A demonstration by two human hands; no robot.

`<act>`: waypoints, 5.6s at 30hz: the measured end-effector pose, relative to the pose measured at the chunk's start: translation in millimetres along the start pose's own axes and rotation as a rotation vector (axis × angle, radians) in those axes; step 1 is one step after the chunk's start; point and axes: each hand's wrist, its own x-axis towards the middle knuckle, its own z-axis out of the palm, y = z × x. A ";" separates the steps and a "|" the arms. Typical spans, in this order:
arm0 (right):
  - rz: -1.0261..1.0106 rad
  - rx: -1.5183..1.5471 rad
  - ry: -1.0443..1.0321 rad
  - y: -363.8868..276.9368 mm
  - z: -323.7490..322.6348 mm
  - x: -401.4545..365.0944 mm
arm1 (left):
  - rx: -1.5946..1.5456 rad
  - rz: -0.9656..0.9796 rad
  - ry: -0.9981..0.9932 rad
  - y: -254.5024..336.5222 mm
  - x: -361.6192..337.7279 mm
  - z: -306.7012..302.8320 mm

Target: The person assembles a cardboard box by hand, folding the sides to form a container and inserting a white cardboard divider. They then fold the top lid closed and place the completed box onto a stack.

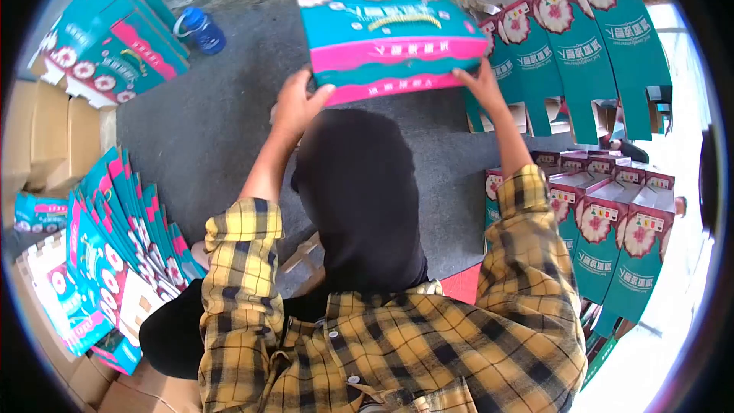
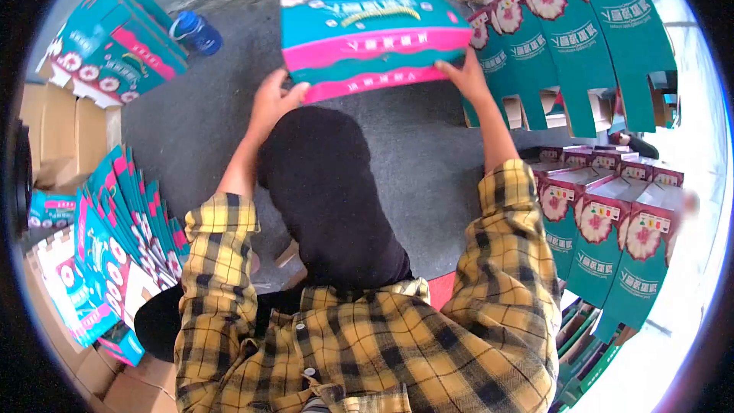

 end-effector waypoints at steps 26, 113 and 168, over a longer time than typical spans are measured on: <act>0.095 -0.589 -0.146 -42.1 182.3 -117.5 | 0.254 0.028 0.038 -14.9 -102.7 -17.7; -1.482 -0.288 -0.792 -508.4 269.9 -185.3 | -0.247 -0.054 1.447 -28.6 -351.6 -230.1; -0.329 -0.008 -1.081 -385.1 283.2 -54.5 | 0.526 -0.190 0.561 -17.4 -220.6 -153.7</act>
